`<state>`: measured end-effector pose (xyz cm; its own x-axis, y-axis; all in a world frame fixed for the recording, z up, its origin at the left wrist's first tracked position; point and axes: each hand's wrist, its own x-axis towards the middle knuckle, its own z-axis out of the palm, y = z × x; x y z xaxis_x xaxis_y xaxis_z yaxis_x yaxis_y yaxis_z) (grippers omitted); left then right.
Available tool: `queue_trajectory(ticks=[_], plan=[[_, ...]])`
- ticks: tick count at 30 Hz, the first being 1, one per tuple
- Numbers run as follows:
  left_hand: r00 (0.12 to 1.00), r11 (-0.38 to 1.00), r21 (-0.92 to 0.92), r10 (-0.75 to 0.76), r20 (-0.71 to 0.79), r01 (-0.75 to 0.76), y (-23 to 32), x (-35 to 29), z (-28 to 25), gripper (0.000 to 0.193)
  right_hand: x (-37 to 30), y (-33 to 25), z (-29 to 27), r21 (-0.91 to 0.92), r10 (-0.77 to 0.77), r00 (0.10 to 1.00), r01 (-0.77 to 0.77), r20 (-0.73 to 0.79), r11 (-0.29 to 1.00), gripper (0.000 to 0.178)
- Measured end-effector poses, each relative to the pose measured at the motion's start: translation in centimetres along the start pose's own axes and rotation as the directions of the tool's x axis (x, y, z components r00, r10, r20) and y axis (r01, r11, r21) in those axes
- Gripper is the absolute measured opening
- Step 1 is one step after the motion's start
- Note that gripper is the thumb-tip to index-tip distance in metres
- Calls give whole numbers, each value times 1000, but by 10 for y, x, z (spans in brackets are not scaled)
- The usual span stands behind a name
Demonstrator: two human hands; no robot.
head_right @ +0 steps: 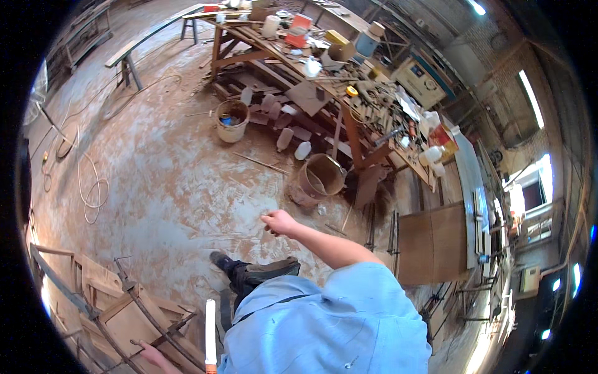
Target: The person uses a hammer to tap a wooden panel into place on a metal frame, then measures the assembly with a tape measure. They adjust the clamps holding the panel, wipe the surface with a cloth, and later clean a pair of glasses with a tissue before picking up a stack of wooden planks.
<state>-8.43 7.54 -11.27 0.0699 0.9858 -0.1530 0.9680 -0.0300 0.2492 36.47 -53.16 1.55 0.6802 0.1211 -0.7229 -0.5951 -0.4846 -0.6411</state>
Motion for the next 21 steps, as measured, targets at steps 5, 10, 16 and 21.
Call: queue_trajectory(ticks=[5,10,16,21], plan=[[990,991,72,104,94,-111,61,-40,-42,65,-52,36,-56,69,105,993,-101,-59,993,35],[979,974,118,185,87,-195,137,-104,-46,57,-34,73,-143,339,-8,956,112,-292,934,23],[982,968,167,186,33,-189,177,-172,-48,47,21,73,-351,611,49,850,337,-525,716,27],[1000,982,187,30,-7,-29,139,-246,-83,39,78,92,-514,601,99,786,378,-610,705,35]])
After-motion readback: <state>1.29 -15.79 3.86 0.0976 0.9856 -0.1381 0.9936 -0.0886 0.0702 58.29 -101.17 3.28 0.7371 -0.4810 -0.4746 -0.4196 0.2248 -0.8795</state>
